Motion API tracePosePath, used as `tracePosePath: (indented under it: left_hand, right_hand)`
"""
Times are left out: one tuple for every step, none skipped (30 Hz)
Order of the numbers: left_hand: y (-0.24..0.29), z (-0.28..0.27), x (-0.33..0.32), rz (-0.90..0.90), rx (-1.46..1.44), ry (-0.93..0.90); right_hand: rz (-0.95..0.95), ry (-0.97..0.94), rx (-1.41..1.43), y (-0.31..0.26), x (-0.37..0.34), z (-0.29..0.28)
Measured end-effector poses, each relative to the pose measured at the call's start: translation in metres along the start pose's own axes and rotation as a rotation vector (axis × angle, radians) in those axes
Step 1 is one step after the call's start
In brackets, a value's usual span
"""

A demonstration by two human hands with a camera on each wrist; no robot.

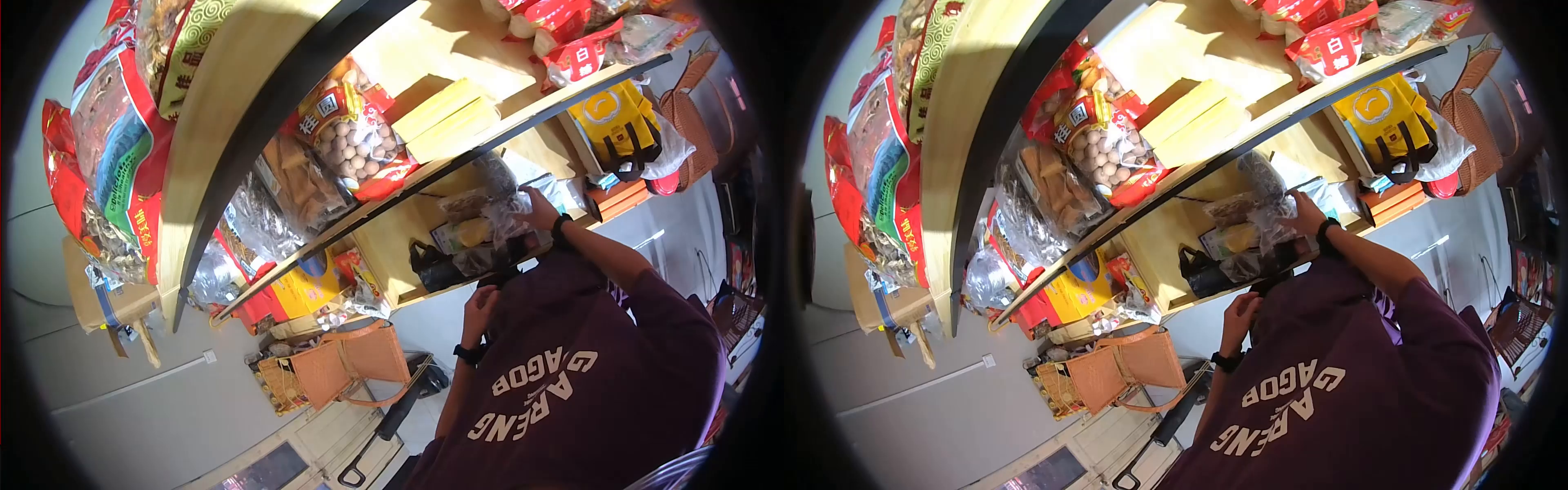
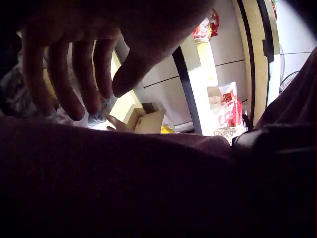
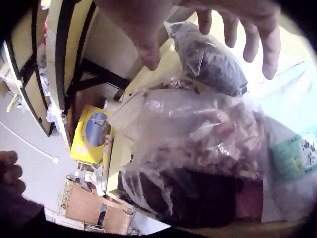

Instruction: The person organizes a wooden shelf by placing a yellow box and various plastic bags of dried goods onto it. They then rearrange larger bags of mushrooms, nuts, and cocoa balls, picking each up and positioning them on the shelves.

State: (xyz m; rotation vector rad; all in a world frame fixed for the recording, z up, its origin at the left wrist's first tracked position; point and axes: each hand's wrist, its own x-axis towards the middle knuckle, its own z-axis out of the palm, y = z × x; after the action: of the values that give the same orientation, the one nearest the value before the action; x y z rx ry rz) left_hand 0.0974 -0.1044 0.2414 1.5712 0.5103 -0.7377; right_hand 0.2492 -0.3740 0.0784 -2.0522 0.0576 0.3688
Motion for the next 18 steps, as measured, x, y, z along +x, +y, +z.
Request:
tracePosePath:
  left_hand:
    - [-0.002, 0.002, -0.001, 0.002, 0.03, 0.008]
    - [-0.012, 0.002, 0.0, 0.024, 0.026, -0.006]
    - [-0.015, 0.003, -0.002, 0.034, 0.032, 0.005]
    - [-0.017, 0.004, -0.005, 0.044, 0.041, 0.016]
    - [-0.019, 0.004, -0.009, 0.051, 0.051, 0.027]
    - [-0.021, 0.003, -0.012, 0.028, 0.044, 0.046]
    - [-0.025, 0.002, -0.013, 0.022, 0.028, 0.059]
    - [-0.03, 0.001, -0.015, 0.016, 0.013, 0.071]
    - [-0.033, 0.0, -0.017, 0.008, -0.002, 0.082]
    - [-0.035, 0.0, -0.019, -0.013, -0.012, 0.089]
    - [-0.039, 0.0, -0.02, -0.012, -0.001, 0.084]
    - [-0.041, 0.0, -0.02, -0.011, 0.01, 0.079]
    - [-0.043, -0.001, -0.02, -0.008, 0.02, 0.072]
    - [-0.045, -0.002, -0.019, -0.007, 0.013, 0.074]
    - [-0.044, 0.0, -0.019, -0.005, 0.004, 0.076]
    - [-0.042, 0.001, -0.019, -0.001, -0.005, 0.077]
    - [-0.045, 0.0, -0.015, 0.025, -0.002, 0.068]
    - [-0.053, -0.003, -0.009, 0.051, 0.001, 0.058]
  right_hand:
    - [0.008, 0.038, -0.019, -0.004, 0.01, 0.003]
    - [0.083, 0.039, -0.059, -0.008, 0.021, 0.005]
    - [0.082, 0.078, -0.072, -0.01, 0.034, 0.008]
    - [0.081, 0.119, -0.083, -0.012, 0.046, 0.012]
    - [0.082, 0.158, -0.092, -0.015, 0.056, 0.017]
    - [0.164, 0.132, -0.053, -0.018, 0.066, 0.021]
    - [0.179, 0.131, -0.067, -0.02, 0.074, 0.023]
    - [0.195, 0.131, -0.08, -0.023, 0.081, 0.026]
    - [0.212, 0.13, -0.094, -0.021, 0.088, 0.033]
    - [0.23, 0.133, -0.098, -0.018, 0.093, 0.038]
    - [0.248, 0.143, -0.078, -0.015, 0.096, 0.043]
    - [0.266, 0.154, -0.058, -0.011, 0.098, 0.049]
    - [0.284, 0.166, -0.039, -0.006, 0.099, 0.052]
    - [0.254, 0.167, -0.039, 0.0, 0.102, 0.052]
    - [0.223, 0.169, -0.04, 0.006, 0.104, 0.049]
    - [0.191, 0.172, -0.041, 0.012, 0.104, 0.046]
    - [0.236, 0.096, 0.11, 0.019, 0.103, 0.039]
    - [0.279, 0.02, 0.26, 0.018, 0.098, 0.025]
